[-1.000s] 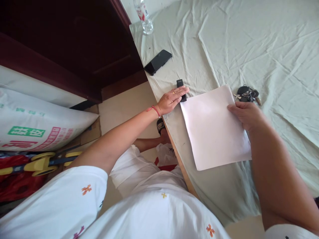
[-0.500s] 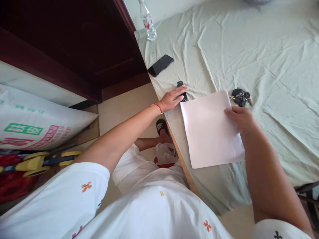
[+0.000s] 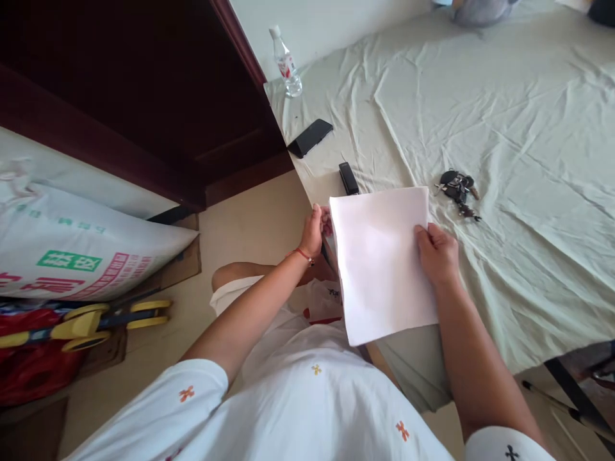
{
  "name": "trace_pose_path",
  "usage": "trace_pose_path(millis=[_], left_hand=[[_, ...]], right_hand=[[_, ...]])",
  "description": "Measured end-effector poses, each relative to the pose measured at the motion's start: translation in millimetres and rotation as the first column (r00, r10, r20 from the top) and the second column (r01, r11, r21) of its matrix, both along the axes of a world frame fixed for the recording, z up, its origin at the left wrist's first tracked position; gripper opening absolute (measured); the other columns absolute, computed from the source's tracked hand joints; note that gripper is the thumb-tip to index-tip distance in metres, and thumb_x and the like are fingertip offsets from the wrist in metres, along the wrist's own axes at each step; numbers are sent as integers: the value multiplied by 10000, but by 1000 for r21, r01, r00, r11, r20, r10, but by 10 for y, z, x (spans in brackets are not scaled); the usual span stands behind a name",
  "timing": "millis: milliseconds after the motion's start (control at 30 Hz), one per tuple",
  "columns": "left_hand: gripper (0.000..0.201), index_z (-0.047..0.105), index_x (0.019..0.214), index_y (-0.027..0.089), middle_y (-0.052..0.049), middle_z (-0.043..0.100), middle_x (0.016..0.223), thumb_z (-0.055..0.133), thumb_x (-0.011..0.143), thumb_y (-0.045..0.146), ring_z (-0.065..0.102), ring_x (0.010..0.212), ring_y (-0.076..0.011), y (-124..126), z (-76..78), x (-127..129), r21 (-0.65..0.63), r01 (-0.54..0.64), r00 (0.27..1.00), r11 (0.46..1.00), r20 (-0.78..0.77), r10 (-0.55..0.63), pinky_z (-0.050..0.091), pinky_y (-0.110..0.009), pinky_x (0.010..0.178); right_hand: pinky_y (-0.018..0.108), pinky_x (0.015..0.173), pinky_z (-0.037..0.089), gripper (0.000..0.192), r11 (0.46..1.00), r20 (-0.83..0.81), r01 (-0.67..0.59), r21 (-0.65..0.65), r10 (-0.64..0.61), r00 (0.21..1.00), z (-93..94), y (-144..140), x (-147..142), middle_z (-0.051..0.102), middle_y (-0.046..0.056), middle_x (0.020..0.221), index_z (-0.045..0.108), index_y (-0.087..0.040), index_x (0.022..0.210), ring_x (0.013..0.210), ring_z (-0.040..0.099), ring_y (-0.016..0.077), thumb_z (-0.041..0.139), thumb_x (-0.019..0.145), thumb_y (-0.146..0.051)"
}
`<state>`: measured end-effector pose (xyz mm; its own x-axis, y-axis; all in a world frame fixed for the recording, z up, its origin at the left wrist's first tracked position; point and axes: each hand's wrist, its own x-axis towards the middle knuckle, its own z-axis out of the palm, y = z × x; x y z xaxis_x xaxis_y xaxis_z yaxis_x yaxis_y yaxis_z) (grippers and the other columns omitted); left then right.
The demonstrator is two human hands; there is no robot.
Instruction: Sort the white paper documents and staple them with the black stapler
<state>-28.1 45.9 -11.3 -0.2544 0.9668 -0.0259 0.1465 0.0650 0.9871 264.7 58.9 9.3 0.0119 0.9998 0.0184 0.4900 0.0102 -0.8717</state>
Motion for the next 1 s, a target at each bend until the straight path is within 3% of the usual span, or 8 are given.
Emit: trace_pose_path(millis=[100,167,267,400,500,733,1000], left_hand=[[610,532,783,226,22,495,627,356,990,772,502,598,-132,31,1,21,16,-5,981,1000,-192,8,397,-280,599],[471,459,728,229,42,442,604,513,1007,605,455,606,-128,64,-20,42,18,-12,936,1000,-351,18,355,-273,615],[319,432,734,231,53,415,606,542,1005,358,415,597,-131,84,-68,79,18,-41,890,999,-454,45,308,-271,617],[229,474,792,237,33,486,648,533,1002,306,487,641,-154,72,-119,95,47,-71,865,996,-495,86,331,-276,652],[182,512,840,239,16,538,681,524,1008,308,544,687,-175,65,-142,85,56,-93,848,994,-519,108,370,-279,688],[226,534,877,242,-8,605,740,504,1031,405,594,734,-197,53,-189,79,76,-126,844,989,-515,148,406,-287,721],[155,582,921,244,-23,657,799,522,1030,337,624,771,-212,52,-202,134,56,-172,821,984,-544,174,430,-304,752]], right_hand=[[302,574,286,471,993,195,17,114,-39,980,-26,-22,-41,311,-30,574,346,-241,623,576,327,133,573,943,-502],[308,573,268,464,992,230,6,127,-36,972,-35,-37,-53,297,-28,563,335,-240,631,572,309,133,546,950,-504],[304,577,273,418,994,209,12,106,-34,977,-65,-39,-60,312,-30,565,375,-239,642,569,323,129,529,945,-483],[292,607,334,224,994,87,61,88,-69,994,-106,-18,-53,467,-29,634,602,-247,799,598,410,133,594,900,-446],[289,618,371,195,996,-21,72,45,-71,997,-123,-8,-30,566,-19,707,685,-252,914,625,462,136,646,872,-438],[273,543,337,211,998,-37,28,-60,-31,999,-162,-18,27,545,-22,667,698,-264,895,596,446,136,671,883,-473],[270,542,320,247,997,6,37,-71,-37,999,-191,-5,43,526,-20,659,706,-236,916,593,423,121,671,889,-478]])
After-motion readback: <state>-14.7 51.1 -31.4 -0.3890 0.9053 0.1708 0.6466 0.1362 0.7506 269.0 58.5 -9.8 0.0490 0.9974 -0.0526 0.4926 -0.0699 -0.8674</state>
